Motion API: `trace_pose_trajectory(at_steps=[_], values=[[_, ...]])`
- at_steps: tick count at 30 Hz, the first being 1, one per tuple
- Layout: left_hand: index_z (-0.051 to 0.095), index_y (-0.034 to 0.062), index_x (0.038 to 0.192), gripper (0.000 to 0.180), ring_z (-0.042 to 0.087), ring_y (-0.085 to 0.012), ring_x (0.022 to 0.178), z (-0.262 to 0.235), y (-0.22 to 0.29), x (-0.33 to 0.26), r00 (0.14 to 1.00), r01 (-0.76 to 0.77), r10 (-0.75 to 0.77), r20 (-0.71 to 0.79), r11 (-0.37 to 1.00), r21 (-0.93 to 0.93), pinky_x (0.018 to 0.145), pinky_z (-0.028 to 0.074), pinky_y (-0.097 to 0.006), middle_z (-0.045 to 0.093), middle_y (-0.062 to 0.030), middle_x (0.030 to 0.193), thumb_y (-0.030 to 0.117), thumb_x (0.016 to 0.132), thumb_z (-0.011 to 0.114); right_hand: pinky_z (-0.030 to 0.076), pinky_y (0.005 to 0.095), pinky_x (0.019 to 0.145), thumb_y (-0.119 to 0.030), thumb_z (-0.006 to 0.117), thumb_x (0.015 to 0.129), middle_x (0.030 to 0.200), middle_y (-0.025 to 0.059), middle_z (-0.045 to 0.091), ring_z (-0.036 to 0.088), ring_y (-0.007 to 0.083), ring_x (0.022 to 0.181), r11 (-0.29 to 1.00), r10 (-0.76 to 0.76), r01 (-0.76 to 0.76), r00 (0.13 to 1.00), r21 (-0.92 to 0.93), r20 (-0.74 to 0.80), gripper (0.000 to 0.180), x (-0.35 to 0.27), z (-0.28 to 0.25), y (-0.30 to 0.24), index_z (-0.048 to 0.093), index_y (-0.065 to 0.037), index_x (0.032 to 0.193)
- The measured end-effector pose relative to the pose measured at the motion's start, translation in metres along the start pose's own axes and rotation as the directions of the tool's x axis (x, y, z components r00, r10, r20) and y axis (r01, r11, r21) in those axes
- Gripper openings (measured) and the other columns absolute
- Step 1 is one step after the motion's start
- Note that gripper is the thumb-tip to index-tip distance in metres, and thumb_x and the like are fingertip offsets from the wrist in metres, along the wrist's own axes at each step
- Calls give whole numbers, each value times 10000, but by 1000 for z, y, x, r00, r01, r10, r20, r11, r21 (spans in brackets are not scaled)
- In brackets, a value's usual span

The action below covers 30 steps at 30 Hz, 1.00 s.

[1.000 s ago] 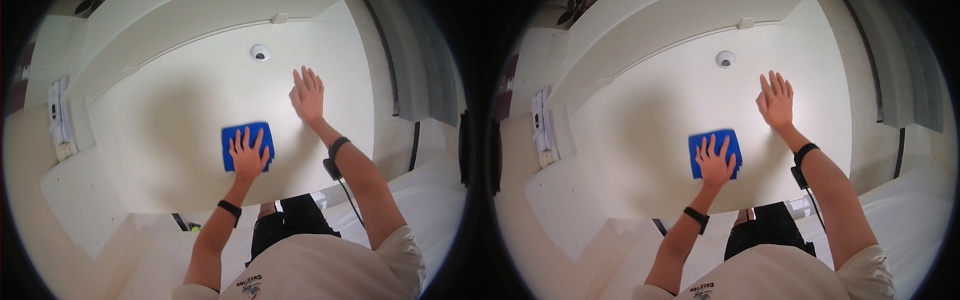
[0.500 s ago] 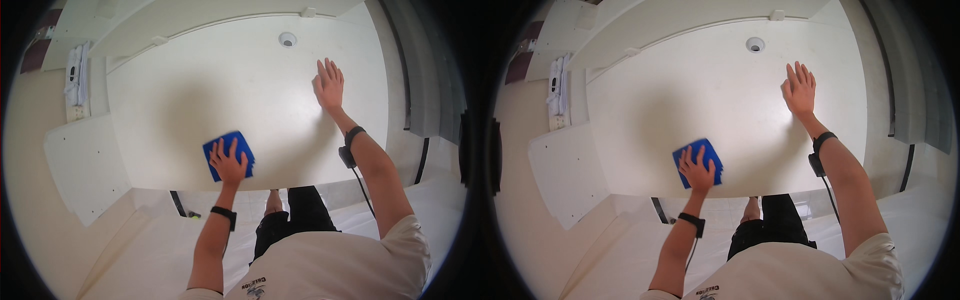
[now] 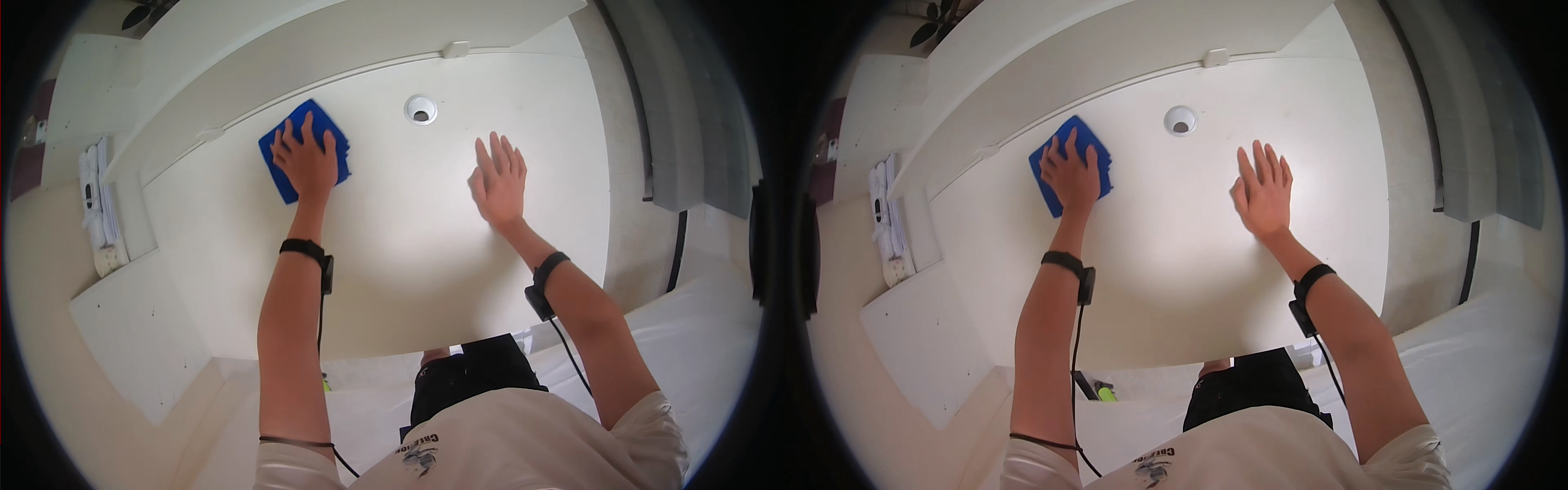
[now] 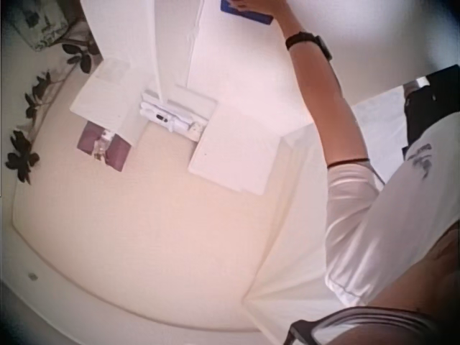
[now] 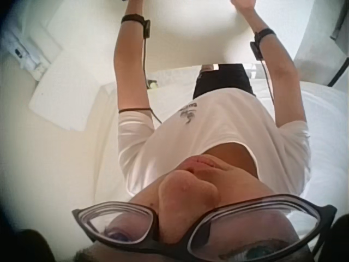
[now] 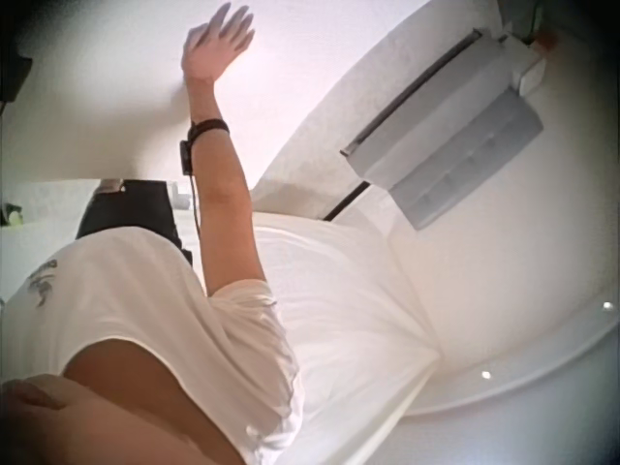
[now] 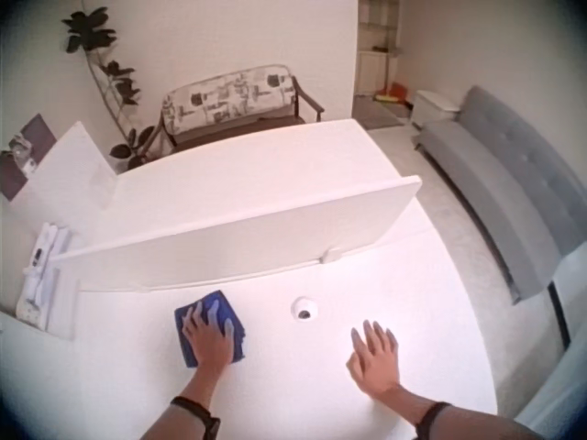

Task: Wipe the surface of a white desk and its drawer using a blue cloth.

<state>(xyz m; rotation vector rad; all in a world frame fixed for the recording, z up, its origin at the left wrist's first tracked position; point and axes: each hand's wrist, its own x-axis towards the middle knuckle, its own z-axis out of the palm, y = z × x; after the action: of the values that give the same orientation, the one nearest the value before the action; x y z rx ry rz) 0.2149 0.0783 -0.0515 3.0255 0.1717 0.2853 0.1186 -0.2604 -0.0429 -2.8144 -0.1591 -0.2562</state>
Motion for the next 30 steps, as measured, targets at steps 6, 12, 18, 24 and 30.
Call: trace_pose_trajectory(at_steps=[6,12,18,24,30], values=[[515,209,1482,521,348,-441,1419,8,91,9,970,-240,237,-52,969,-55,1197,211,-620,443,-204,1512,420,1006,546,204,545,1223,-222,506,992,1579,174,410,346,356,1477,1000,17,-18,999,6,38,520,1,-3,0,496,-131,1503],[524,218,1495,567,331,-445,1418,-20,116,-105,925,-360,374,65,919,-161,1203,207,-621,418,-203,1521,427,970,569,205,534,1225,-230,512,991,1559,171,443,356,352,1473,1000,12,-12,1000,-6,7,500,2,-1,3,528,-125,1480],[576,217,1461,549,327,-450,1434,-61,100,-257,929,-273,323,181,927,-256,1198,209,-623,417,-215,1533,432,956,589,202,513,1233,-241,510,994,1564,161,445,354,342,1477,1000,-8,8,1000,-24,-10,495,3,2,8,539,-126,1475],[601,244,1435,551,316,-423,1445,-93,58,-362,949,-168,225,220,954,-249,1191,229,-618,420,-186,1535,446,924,645,188,503,1247,-249,498,1006,1582,138,427,332,329,1493,1000,4,-4,1000,-24,-21,495,0,4,13,521,-154,1492],[655,234,1372,542,342,-412,1417,-90,21,-351,972,-121,148,185,981,-148,1186,245,-611,432,-179,1525,435,869,679,185,494,1250,-255,495,1008,1594,122,415,316,320,1504,999,15,-15,1000,-38,-6,500,-1,5,15,512,-173,1501]])
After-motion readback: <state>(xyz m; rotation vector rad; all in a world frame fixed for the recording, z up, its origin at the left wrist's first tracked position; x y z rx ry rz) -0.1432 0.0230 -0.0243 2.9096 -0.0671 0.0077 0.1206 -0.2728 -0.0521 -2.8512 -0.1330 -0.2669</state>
